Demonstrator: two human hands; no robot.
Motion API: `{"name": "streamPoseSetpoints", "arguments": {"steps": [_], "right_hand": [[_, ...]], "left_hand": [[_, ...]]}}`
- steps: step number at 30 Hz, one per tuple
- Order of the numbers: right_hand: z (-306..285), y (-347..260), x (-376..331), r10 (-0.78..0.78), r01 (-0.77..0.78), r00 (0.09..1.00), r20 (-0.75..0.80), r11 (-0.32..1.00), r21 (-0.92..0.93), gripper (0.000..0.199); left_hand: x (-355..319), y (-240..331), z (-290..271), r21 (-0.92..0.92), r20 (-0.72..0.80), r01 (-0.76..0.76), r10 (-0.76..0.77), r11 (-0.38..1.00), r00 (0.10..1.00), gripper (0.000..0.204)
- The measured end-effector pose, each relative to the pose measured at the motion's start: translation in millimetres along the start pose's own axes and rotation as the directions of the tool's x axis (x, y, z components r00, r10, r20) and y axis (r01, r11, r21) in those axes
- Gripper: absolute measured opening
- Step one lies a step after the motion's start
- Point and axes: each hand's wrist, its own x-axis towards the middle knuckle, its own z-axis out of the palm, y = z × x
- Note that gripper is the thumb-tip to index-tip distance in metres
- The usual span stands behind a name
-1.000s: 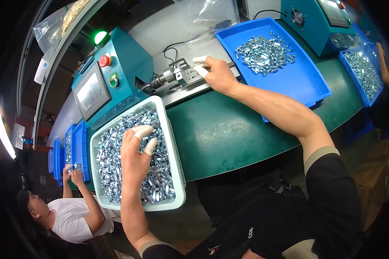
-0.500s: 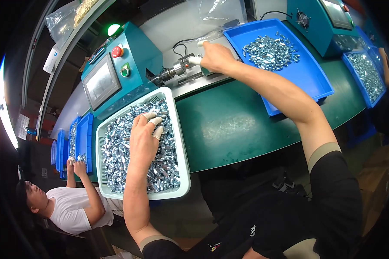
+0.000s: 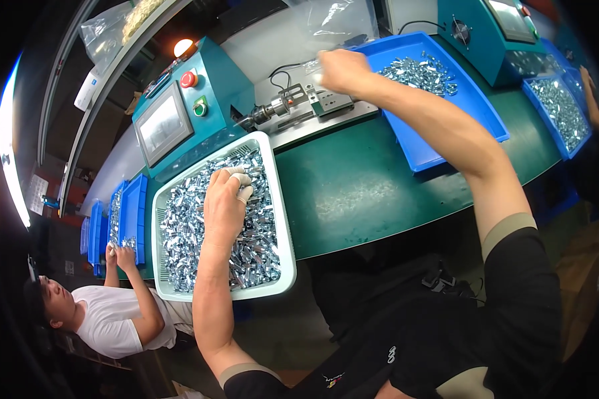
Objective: Placing small metal hardware parts from a tray into a machine for processing one by one.
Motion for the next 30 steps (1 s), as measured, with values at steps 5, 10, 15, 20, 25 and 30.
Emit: {"name": "streamPoseSetpoints", "arguments": {"steps": [5,10,15,20,25,30], "right_hand": [[-24,113,-41,0.183,-0.174,0.982,0.053,0.973,-0.150,0.040],[-42,130,-74,0.096,-0.104,0.988,-0.123,0.993,-0.056,0.047],[-25,-13,-105,-0.157,-0.237,0.912,0.380,0.554,0.798,0.035],[-6,-100,-126,-0.354,-0.449,0.818,0.453,0.098,0.888,0.032],[3,-109,-125,-0.360,-0.509,0.799,0.482,0.025,0.861,0.028],[16,-89,-113,-0.310,-0.370,0.868,0.389,0.120,0.921,0.022]], "left_hand": [[2,5,-8,-0.046,-0.013,0.019,-0.019,0.999,1.000,0.017],[4,20,-15,-0.166,-0.073,0.031,-0.044,0.986,0.996,0.016],[2,35,-17,-0.184,-0.131,-0.083,0.059,0.979,0.990,0.021],[6,41,-12,-0.196,-0.142,-0.140,0.113,0.971,0.983,0.022],[10,42,-13,-0.227,-0.178,-0.216,0.177,0.950,0.968,0.023],[7,43,-17,-0.181,-0.193,-0.201,0.166,0.963,0.967,0.029]]}}
